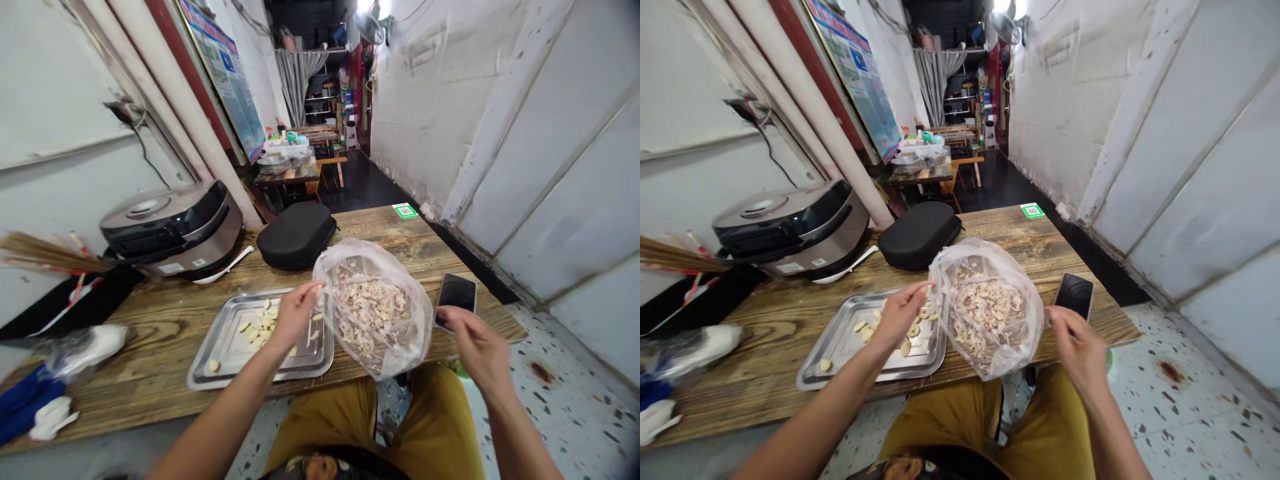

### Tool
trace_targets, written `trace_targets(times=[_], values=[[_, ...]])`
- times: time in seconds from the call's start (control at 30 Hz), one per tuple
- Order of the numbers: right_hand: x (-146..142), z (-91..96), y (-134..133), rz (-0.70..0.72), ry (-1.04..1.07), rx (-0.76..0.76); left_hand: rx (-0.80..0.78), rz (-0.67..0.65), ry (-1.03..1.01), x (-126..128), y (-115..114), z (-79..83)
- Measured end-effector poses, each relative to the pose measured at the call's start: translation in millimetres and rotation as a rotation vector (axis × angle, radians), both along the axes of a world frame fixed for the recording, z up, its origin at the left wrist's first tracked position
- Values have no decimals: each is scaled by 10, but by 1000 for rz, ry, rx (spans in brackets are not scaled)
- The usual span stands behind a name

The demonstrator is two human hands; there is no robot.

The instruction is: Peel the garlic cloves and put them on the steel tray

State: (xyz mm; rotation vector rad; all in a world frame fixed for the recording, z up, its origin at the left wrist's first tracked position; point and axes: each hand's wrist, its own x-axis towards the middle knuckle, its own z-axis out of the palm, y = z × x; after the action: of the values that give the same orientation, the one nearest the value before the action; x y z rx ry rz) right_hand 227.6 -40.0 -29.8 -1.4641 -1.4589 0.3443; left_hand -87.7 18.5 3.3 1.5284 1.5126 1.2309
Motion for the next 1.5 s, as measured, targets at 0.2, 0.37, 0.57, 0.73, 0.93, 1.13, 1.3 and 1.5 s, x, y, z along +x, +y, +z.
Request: trace_targets(times=[0.2,0.37,0.57,0.73,0.93,1.13,1.3,1.5], values=[[666,-146,-94,-138,-297,-88,-153,65,623,-812,-179,-137],[690,-330,3,-73,-369,-44,-204,23,919,-871,-305,-256],[764,-497,228,-58,-414,-72,-221,39,975,-874,-266,-308],[850,-496,369,-236,-452,-44,-222,69,981,-838,-266,-319],[764,-395,215,-214,-220,9,-40,100,889,-707,-332,-223],[646,-373,11,-140,-176,23,80,120,847,-547,-396,-105],[630,-448,-9,43,-261,-32,114,149,763,-486,-424,-85],[799,-421,320,-232,-418,-160,21,171,737,-472,-408,-159]])
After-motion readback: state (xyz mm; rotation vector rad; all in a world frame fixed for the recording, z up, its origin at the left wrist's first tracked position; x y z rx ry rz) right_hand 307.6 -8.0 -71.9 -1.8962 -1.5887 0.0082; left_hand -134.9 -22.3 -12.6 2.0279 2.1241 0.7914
